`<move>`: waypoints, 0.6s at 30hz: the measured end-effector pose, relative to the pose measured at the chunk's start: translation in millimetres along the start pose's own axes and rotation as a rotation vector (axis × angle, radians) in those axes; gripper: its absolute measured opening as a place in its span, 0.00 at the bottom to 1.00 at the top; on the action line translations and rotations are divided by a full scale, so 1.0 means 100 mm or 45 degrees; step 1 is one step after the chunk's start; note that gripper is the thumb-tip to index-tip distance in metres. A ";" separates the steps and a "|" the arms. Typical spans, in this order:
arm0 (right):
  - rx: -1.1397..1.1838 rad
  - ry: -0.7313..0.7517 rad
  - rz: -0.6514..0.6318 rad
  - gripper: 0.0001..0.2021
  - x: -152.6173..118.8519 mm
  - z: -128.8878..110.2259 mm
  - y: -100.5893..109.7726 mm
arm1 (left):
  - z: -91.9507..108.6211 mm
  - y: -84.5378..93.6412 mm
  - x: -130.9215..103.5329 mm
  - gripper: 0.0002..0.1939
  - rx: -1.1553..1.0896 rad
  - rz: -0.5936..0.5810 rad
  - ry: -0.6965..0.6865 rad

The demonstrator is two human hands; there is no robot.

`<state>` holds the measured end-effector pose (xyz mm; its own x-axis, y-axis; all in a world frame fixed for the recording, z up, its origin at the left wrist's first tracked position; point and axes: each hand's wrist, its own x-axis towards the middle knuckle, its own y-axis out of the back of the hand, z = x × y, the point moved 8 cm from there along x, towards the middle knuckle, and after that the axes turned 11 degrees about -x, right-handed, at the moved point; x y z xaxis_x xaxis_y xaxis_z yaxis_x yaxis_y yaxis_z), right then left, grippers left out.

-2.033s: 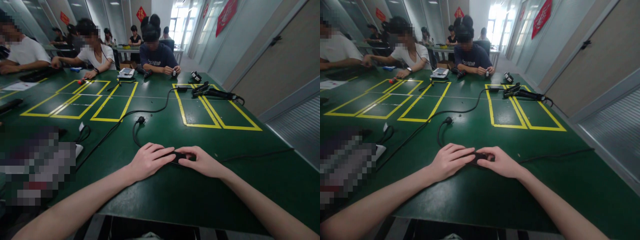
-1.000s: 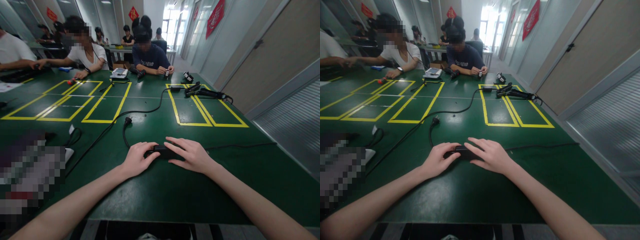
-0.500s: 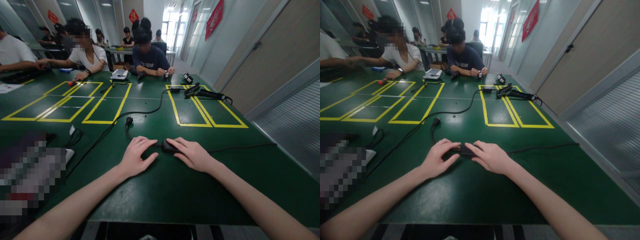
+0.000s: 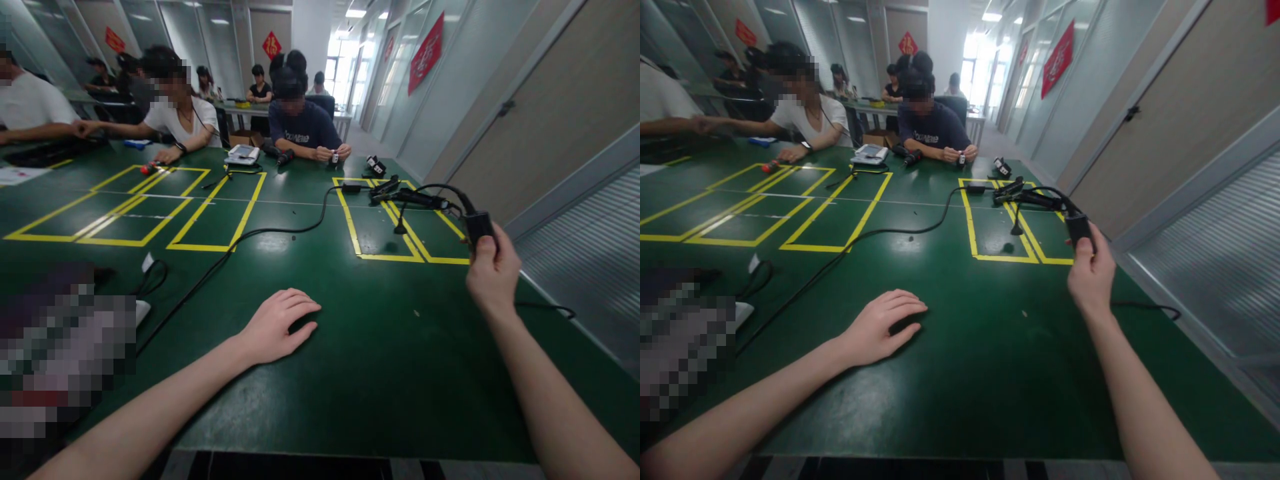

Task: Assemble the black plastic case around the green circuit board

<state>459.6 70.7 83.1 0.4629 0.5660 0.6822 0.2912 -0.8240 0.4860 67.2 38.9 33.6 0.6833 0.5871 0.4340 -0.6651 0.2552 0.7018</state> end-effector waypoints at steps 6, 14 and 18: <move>-0.343 -0.171 -0.262 0.30 0.08 0.48 -0.16 | -0.03 -0.02 0.00 0.13 -0.035 -0.091 0.066; -0.474 -0.237 -0.338 0.26 0.04 0.72 -0.21 | -0.03 -0.01 -0.02 0.11 -0.071 -0.123 0.075; -0.510 -0.262 -0.288 0.28 0.01 0.68 -0.16 | -0.03 -0.03 -0.03 0.11 -0.073 -0.143 0.080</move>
<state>512.0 83.0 39.0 0.5927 0.6789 0.4333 0.0777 -0.5836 0.8083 66.5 38.9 28.5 0.7354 0.5989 0.3171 -0.6027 0.3643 0.7100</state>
